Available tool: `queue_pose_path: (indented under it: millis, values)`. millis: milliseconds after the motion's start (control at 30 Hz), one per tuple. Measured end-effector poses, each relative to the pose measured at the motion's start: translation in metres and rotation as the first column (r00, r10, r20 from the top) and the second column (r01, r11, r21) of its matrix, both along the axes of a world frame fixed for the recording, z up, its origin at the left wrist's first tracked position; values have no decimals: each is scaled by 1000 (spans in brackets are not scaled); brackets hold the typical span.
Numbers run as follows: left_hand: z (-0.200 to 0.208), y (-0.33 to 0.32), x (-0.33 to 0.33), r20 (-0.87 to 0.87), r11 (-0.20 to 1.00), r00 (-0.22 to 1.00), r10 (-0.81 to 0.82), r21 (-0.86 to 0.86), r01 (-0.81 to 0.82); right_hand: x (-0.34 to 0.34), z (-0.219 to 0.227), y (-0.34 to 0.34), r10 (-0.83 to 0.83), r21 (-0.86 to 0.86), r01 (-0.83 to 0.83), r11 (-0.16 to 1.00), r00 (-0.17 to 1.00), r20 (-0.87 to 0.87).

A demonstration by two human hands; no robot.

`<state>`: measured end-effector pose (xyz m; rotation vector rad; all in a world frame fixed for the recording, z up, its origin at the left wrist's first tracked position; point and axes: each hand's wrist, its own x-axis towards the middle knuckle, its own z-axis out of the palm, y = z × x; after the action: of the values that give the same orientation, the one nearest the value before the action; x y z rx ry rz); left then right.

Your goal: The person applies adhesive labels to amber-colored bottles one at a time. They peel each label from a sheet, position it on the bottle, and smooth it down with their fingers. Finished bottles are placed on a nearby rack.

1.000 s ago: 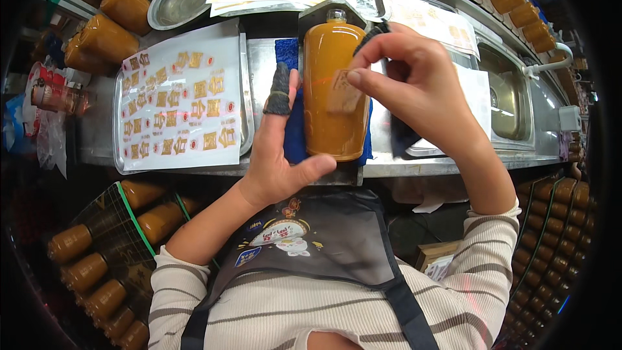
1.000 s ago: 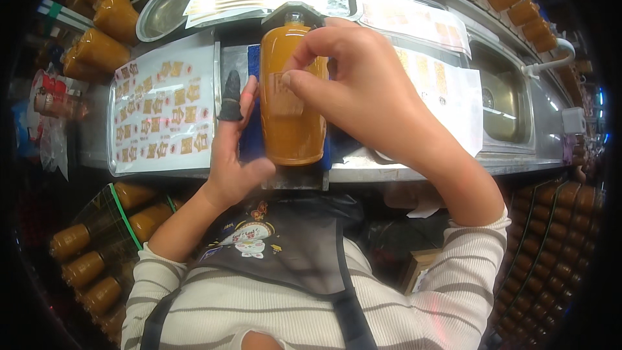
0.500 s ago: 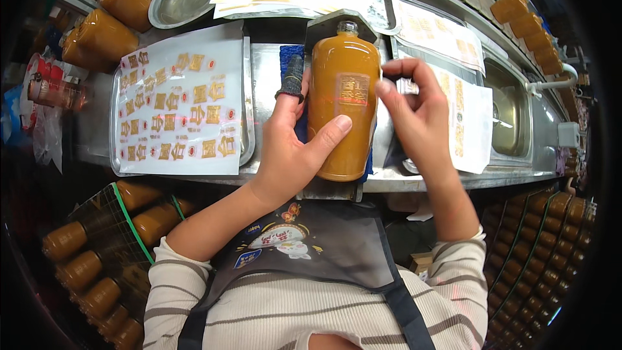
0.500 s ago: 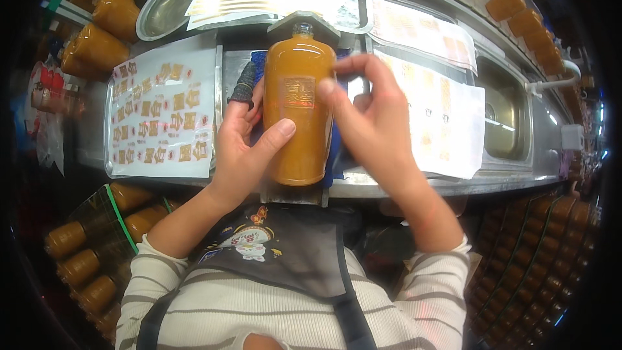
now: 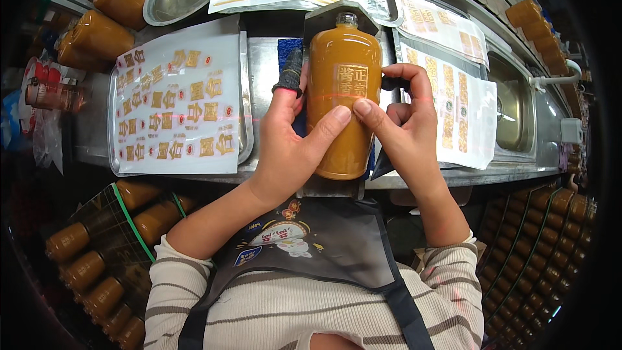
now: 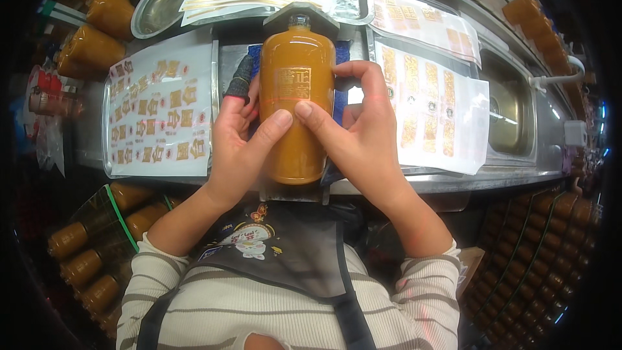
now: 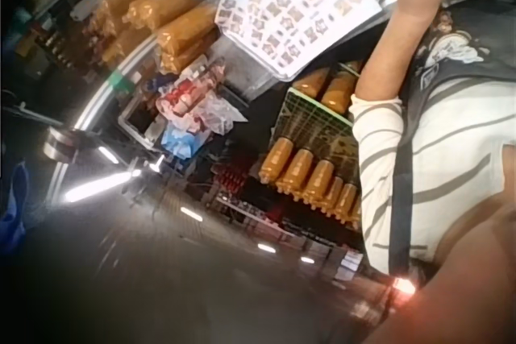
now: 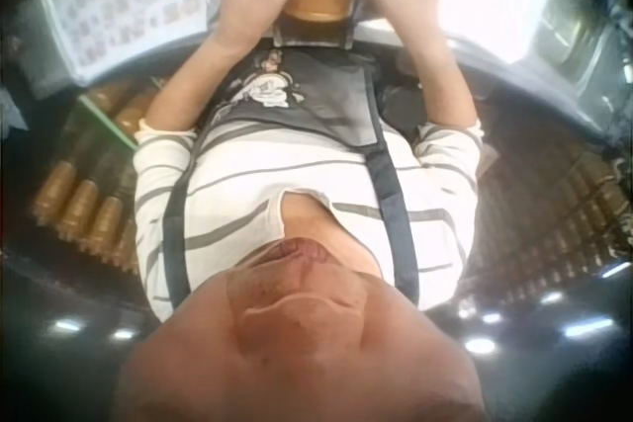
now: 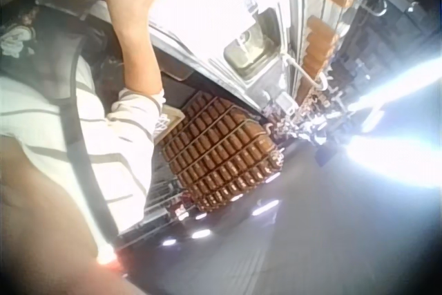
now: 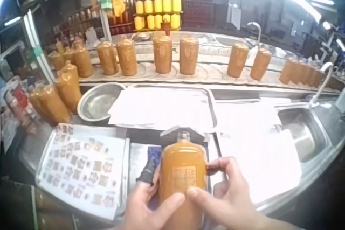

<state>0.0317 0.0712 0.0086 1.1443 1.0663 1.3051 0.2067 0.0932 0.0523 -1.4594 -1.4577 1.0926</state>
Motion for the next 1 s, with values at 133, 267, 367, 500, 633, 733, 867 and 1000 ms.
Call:
queue_pose_path:
  millis: [133,267,367,500,633,733,867,1000]
  values:
    - [6,0,3,58,1000,998,28,-15,-27,-2,4,-1,6,-17,-6,1000,999,-43]
    - [2,-1,-1,49,1000,999,6,-15,-5,1,-1,-3,16,-20,-17,1000,999,-43]
    - [1,-1,0,57,1000,998,2,-6,-1,1,-2,-5,12,-14,-12,1000,999,-32]
    - [3,-1,1,67,1000,998,12,-18,-11,2,-1,-4,23,-42,-25,999,999,-34]
    - [1,-1,1,61,1000,998,21,4,-21,1,-1,-5,24,-52,-26,998,999,-40]
    - [1,-1,-2,40,1000,999,-8,-19,8,0,0,-4,23,-45,-24,999,1000,-15]
    - [0,-1,-2,25,1000,1000,-6,2,6,-2,-2,-4,9,-18,-10,1000,998,-63]
    - [4,0,-4,36,998,998,-58,-22,59,10,-1,6,-98,-156,63,986,969,-226]
